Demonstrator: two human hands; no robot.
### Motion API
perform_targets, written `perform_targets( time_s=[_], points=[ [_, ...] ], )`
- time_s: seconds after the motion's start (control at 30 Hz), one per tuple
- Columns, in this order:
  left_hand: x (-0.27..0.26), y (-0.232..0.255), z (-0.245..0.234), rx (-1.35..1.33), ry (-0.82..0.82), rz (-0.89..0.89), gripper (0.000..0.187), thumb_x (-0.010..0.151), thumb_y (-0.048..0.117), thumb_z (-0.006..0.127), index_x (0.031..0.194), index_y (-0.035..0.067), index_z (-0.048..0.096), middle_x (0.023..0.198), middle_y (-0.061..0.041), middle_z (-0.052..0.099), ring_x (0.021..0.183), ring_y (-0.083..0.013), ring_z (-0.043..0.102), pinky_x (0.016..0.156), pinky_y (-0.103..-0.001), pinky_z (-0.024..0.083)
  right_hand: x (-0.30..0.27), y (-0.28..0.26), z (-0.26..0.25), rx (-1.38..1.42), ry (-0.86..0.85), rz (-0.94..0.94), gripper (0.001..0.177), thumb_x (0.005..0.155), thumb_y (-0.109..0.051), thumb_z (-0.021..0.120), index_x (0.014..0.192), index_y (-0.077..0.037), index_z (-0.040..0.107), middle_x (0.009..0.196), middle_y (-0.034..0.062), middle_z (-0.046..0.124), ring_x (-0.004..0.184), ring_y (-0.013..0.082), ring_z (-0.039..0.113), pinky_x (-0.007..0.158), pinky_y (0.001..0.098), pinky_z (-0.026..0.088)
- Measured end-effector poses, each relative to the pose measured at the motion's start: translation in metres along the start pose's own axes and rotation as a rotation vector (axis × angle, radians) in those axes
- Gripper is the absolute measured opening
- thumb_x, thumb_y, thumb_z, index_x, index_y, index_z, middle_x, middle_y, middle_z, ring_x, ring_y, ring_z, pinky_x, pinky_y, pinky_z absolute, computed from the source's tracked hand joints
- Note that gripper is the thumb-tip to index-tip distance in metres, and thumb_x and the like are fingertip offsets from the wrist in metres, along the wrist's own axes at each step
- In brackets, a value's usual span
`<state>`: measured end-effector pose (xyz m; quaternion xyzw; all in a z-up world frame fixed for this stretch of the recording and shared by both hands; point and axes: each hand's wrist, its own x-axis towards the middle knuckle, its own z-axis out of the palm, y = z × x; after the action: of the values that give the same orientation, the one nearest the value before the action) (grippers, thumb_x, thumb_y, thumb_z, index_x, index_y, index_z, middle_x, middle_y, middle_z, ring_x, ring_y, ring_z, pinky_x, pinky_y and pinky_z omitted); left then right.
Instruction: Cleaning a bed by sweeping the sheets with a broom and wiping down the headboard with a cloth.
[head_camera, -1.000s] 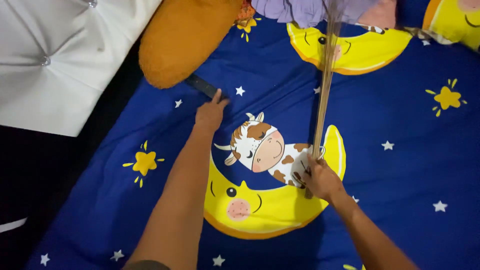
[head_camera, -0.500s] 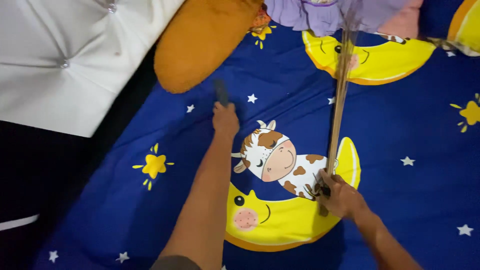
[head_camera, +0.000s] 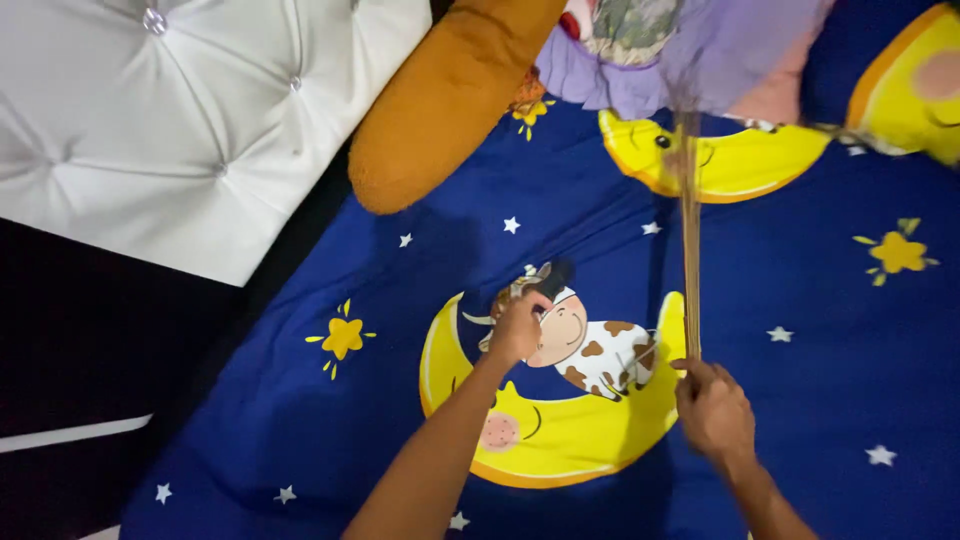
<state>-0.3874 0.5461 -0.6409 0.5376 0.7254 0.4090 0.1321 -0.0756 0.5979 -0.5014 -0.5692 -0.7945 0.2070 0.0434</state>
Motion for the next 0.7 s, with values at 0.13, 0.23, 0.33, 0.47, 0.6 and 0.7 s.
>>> perform_targets(
  time_s=[0.13, 0.23, 0.33, 0.47, 0.6, 0.7],
  points=[
    [-0.017, 0.109, -0.020, -0.131, -0.091, -0.141, 0.032, 0.087, -0.004, 0.060, 0.112, 0.015, 0.070, 0.107, -0.019, 0.071, 0.104, -0.0395, 0.067, 0.090, -0.047, 0.051, -0.038, 0.012, -0.056, 0.210, 0.050, 0.152, 0.026, 0.098, -0.017, 0.055, 0.118, -0.020, 0.071, 0.096, 0.0145, 0.071, 0.077, 0.0360, 0.076, 0.077, 0.0486, 0.060],
    [-0.014, 0.197, -0.046, -0.381, 0.059, -0.105, 0.054, 0.087, -0.007, 0.059, 0.137, 0.012, 0.056, 0.119, -0.017, 0.067, 0.107, -0.0346, 0.065, 0.088, -0.043, 0.051, -0.068, 0.033, -0.092, 0.158, 0.257, -0.049, 0.023, 0.096, -0.013, 0.057, 0.113, -0.017, 0.072, 0.101, 0.0159, 0.071, 0.097, 0.0395, 0.069, 0.084, 0.0506, 0.055],
    [-0.025, 0.265, -0.058, -0.712, -0.140, -0.821, 0.061, 0.097, 0.003, 0.053, 0.150, 0.027, 0.035, 0.112, 0.005, 0.063, 0.086, -0.0187, 0.066, 0.071, -0.035, 0.050, -0.111, 0.045, -0.139, 0.208, 0.175, 0.090, 0.026, 0.096, -0.014, 0.057, 0.116, -0.018, 0.073, 0.102, 0.0161, 0.070, 0.095, 0.0381, 0.069, 0.082, 0.0494, 0.055],
    [-0.056, 0.319, -0.049, -0.913, -0.157, -0.728, 0.033, 0.101, 0.009, 0.057, 0.134, 0.011, 0.059, 0.100, -0.005, 0.068, 0.081, -0.0099, 0.065, 0.066, -0.027, 0.051, -0.171, 0.082, -0.187, 0.227, 0.164, 0.156, 0.026, 0.100, -0.017, 0.056, 0.119, -0.020, 0.073, 0.101, 0.0168, 0.070, 0.092, 0.0349, 0.071, 0.082, 0.0456, 0.057],
    [-0.089, 0.383, -0.053, -1.013, -0.163, -0.790, 0.024, 0.102, 0.017, 0.056, 0.125, 0.014, 0.058, 0.100, 0.002, 0.070, 0.082, -0.0088, 0.070, 0.066, -0.027, 0.053, -0.238, 0.123, -0.232, 0.287, 0.282, 0.087, 0.030, 0.095, -0.012, 0.058, 0.121, -0.018, 0.071, 0.100, 0.0159, 0.071, 0.092, 0.0338, 0.071, 0.083, 0.0439, 0.057],
    [-0.119, 0.427, -0.047, -1.014, -0.232, -0.800, 0.020, 0.104, 0.021, 0.056, 0.121, 0.010, 0.059, 0.091, -0.003, 0.066, 0.076, -0.0123, 0.065, 0.062, -0.029, 0.050, -0.292, 0.156, -0.267, 0.273, 0.274, 0.192, 0.029, 0.098, -0.015, 0.060, 0.124, -0.019, 0.071, 0.098, 0.0176, 0.070, 0.090, 0.0349, 0.071, 0.083, 0.0449, 0.056]
  ],
)
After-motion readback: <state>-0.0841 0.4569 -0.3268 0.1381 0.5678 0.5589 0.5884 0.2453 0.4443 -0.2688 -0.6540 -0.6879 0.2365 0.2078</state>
